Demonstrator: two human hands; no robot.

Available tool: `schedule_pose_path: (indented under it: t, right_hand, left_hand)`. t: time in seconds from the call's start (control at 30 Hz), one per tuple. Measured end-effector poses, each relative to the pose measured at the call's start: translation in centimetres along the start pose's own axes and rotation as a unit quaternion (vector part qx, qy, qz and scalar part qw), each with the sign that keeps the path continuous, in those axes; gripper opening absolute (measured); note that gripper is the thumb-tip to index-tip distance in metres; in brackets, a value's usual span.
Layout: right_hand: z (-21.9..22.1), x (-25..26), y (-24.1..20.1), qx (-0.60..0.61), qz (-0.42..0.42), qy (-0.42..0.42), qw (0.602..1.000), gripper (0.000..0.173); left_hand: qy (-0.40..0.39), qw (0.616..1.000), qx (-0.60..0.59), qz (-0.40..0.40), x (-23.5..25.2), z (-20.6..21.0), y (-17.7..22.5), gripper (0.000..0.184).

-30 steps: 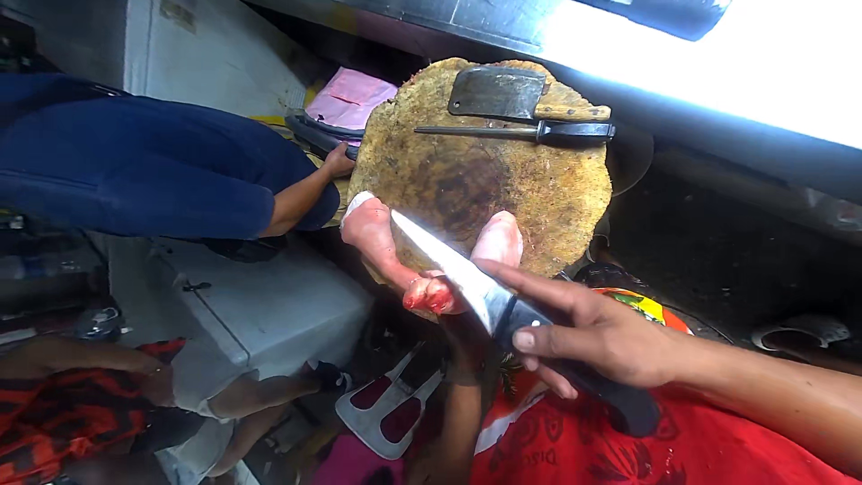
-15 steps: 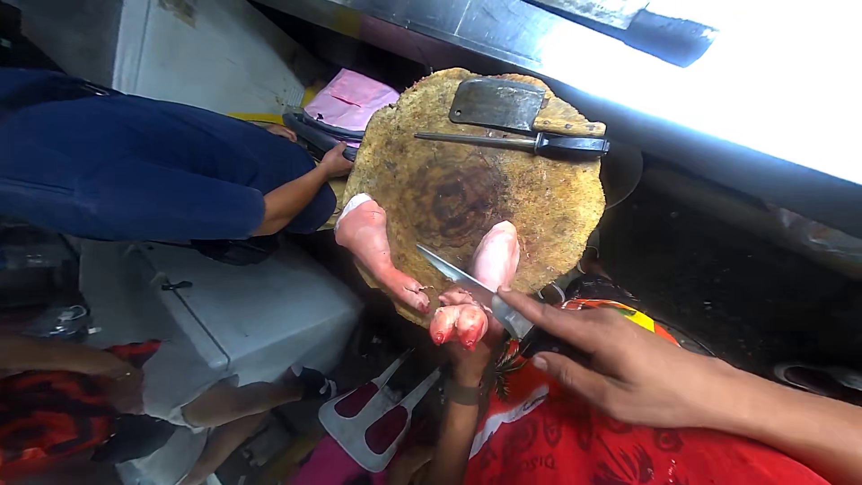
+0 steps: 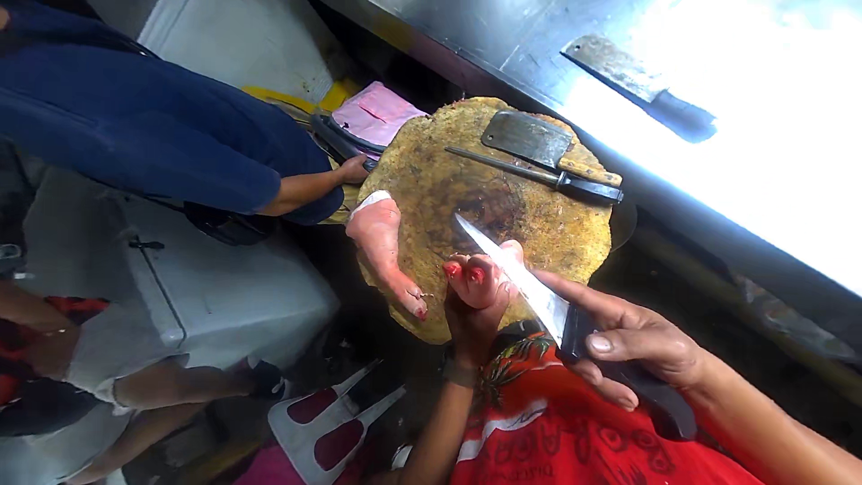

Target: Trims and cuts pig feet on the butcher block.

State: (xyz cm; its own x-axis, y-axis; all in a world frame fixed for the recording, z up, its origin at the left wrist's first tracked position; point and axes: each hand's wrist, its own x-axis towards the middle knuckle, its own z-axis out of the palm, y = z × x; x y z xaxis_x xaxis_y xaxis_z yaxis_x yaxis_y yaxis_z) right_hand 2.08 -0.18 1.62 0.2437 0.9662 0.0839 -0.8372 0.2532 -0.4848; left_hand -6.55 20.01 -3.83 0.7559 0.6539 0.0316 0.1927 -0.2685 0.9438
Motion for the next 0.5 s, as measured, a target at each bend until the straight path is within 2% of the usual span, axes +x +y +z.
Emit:
schedule_pose_path:
  t: [0.13,0.27,0.37,0.5]
  right_hand:
    - [-1.0,0.9,-0.7,-0.066,-0.023,0.054,0.996,0.073]
    - [-2.8,2.0,-3.0,-0.163,-0.034,0.18,0.969,0.073]
    - [-5.3,4.9,-6.2,-0.261,-0.011,0.276,0.925,0.072]
    - [-11.7,12.1,-10.9,-0.423,0.071,0.332,0.84,0.064]
  left_hand:
    - [0.015,0.999,0.041,-0.028,1.4,-0.4,0.2,0.066]
    - [0.002,0.996,-0.071,-0.054,1.6,-1.5,-0.8,0.079]
    - [-0.014,0.99,-0.124,-0.066,1.6,-2.3,-1.9,0.089]
    - [0.04,0.986,-0.136,-0.084,1.0,-1.8,-2.0,0.081]
